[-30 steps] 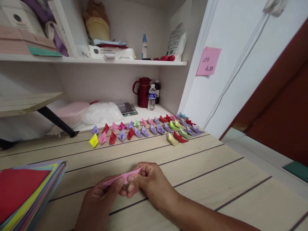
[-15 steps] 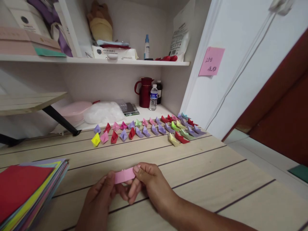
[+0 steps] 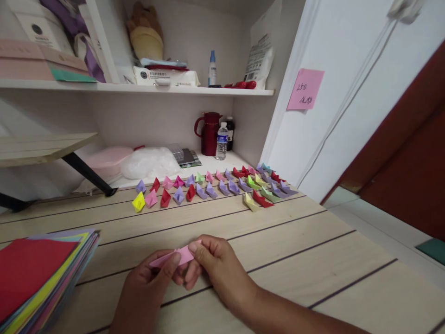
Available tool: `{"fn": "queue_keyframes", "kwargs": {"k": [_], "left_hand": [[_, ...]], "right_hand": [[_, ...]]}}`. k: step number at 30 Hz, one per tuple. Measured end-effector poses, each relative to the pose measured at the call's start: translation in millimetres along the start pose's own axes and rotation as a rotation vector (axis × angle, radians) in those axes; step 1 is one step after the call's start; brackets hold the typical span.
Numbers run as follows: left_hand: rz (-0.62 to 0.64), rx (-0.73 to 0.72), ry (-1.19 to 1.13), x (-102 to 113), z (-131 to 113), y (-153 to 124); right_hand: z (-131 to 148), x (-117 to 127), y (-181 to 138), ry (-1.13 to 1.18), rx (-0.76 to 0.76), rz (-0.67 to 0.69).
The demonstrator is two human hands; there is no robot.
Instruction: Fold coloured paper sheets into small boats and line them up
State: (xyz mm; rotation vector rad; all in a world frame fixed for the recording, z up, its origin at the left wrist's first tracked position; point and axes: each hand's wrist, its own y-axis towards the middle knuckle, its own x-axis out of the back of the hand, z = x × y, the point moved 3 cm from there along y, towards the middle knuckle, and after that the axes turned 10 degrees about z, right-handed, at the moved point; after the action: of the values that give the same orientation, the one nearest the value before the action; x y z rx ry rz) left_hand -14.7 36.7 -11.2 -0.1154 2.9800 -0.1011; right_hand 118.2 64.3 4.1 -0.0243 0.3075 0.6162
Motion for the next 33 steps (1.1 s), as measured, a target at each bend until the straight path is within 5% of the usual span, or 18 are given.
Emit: {"fn": "queue_keyframes", "kwargs": {"k": [11,33], "left_hand": [[0.037,0.020,0.043,6.0,0.5,1.5],[0.058,-0.018,0.038,3.2,-2.7,-1.8]], "right_hand": [[-0.5,0.5,2.2,0.129,0.043,0.006],[3.7,4.4,-1.6,-0.059,-0.038,-0.022]]}}
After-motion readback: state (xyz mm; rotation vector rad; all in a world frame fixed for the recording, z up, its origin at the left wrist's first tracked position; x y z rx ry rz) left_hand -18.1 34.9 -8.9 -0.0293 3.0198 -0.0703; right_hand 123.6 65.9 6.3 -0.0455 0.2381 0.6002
